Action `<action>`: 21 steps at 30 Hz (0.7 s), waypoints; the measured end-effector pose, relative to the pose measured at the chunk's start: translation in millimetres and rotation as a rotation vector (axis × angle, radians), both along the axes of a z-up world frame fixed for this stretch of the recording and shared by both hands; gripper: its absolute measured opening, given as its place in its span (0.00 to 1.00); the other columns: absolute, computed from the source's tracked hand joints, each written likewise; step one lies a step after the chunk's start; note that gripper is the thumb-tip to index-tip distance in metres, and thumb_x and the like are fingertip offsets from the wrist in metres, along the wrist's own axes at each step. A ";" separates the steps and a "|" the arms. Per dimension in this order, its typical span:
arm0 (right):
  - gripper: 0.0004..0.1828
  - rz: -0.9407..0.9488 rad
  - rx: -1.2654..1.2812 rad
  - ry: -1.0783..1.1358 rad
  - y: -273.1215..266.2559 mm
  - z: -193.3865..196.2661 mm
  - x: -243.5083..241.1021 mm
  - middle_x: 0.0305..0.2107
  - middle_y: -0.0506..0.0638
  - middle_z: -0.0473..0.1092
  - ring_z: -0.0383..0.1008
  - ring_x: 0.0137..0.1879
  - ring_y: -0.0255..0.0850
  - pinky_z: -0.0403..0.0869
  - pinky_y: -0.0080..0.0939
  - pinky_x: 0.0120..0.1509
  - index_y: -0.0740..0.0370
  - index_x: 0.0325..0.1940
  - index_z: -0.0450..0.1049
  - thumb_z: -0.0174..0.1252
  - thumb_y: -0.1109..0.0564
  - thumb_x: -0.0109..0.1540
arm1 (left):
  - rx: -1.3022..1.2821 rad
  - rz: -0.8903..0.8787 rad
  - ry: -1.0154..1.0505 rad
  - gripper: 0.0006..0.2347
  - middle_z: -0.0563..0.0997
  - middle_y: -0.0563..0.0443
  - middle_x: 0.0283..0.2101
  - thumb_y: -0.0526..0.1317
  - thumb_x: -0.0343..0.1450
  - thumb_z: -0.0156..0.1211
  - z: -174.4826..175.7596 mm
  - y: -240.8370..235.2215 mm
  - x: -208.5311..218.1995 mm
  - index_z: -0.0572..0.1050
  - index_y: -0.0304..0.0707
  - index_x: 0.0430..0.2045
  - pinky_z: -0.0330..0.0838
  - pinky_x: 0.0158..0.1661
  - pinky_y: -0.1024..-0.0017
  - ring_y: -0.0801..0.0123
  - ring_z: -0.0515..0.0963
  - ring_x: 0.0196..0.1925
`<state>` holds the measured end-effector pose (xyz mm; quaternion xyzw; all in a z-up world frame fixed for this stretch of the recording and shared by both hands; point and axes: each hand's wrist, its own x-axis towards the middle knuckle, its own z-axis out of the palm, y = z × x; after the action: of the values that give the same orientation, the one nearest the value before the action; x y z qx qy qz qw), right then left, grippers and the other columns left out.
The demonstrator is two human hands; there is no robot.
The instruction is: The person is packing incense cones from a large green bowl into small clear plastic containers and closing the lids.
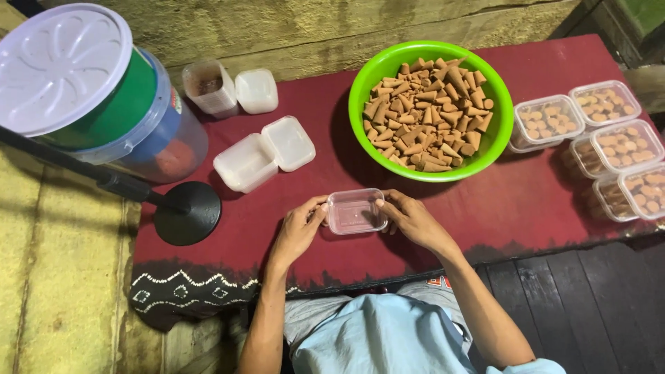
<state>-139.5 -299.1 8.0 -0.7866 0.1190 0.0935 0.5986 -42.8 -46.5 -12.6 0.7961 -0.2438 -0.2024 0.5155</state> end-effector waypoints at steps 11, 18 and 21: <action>0.27 0.112 -0.194 0.030 -33.3 71.0 -24.3 0.36 0.70 0.79 0.83 0.43 0.59 0.81 0.58 0.48 0.68 0.68 0.67 0.53 0.52 0.67 | -0.002 0.060 0.021 0.13 0.84 0.37 0.33 0.39 0.77 0.51 17.4 7.9 18.9 0.76 0.35 0.54 0.79 0.42 0.62 0.57 0.85 0.34; 0.15 -0.058 -0.429 -0.261 -106.0 86.4 -25.4 0.30 0.64 0.79 0.81 0.40 0.53 0.78 0.55 0.48 0.67 0.54 0.78 0.59 0.58 0.66 | -0.054 -0.056 -0.256 0.11 0.84 0.45 0.33 0.37 0.76 0.55 58.5 -47.5 52.9 0.78 0.42 0.52 0.80 0.38 0.67 0.63 0.85 0.35; 0.11 -0.126 -0.752 -0.398 -128.8 69.9 -1.3 0.34 0.56 0.79 0.80 0.46 0.54 0.75 0.53 0.50 0.58 0.51 0.79 0.64 0.52 0.66 | -0.061 -0.154 -0.468 0.10 0.82 0.47 0.36 0.39 0.75 0.59 65.6 -95.0 74.3 0.78 0.46 0.49 0.80 0.37 0.69 0.58 0.84 0.40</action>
<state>-140.8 -427.9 77.9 -0.9439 0.0748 -0.1465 0.2863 31.5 -141.5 53.0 0.7845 -0.4225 -0.0437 0.4518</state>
